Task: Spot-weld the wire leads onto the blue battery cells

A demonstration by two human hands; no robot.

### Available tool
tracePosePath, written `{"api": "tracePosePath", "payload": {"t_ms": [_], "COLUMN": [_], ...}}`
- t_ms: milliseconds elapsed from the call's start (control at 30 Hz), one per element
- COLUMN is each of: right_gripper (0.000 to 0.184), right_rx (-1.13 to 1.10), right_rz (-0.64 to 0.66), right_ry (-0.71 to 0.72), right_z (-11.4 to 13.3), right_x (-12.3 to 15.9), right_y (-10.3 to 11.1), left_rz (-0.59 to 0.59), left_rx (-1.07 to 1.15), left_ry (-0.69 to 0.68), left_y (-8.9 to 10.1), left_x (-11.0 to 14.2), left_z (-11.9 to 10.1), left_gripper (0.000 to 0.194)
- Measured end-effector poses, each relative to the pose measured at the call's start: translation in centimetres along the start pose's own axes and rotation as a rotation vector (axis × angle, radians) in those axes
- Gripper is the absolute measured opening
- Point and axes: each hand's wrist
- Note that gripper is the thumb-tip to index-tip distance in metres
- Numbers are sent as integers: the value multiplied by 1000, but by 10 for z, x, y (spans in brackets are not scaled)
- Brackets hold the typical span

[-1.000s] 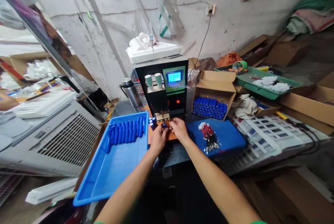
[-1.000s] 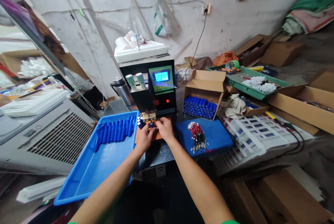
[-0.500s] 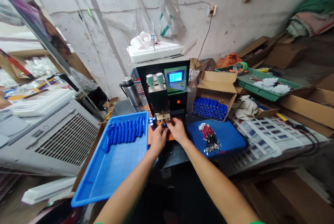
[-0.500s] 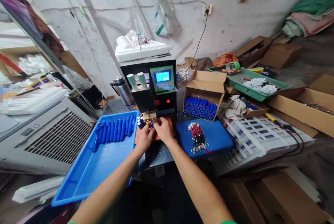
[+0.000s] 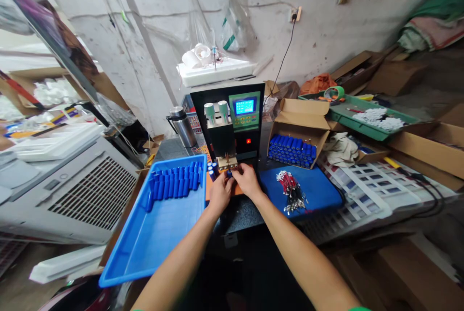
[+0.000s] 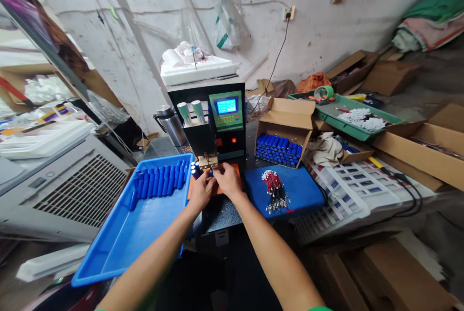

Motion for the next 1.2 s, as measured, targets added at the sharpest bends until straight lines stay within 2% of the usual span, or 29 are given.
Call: {"api": "tracePosePath", "payload": {"t_ms": [667,900,1000,1200], "right_gripper": [15,16,15,12], "right_rx": [45,-13,84,481], "right_rz": [3,48,36,-189], "right_ry": [18,35,109,434], "right_z": [0,0,1,13], "right_x": [2,9,19,35], "right_y": [3,9,17,38], "left_rz": [-5,-15,-22,-19], "left_rx": [-42,-96,-97,-122], "left_ry": [4,-8,-4,-22], "left_y": [-1,-2,-1,0], "left_x": [-1,-2,-1,4], "left_z": [4,5,4,3], "left_gripper": [29,23,20,19]}}
Point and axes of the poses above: each hand's wrist, its own x-axis away from the middle knuckle, its own y-axis out of the back of the hand, z = x × y, and after that the axes turned 6 degrees about x, right-handed
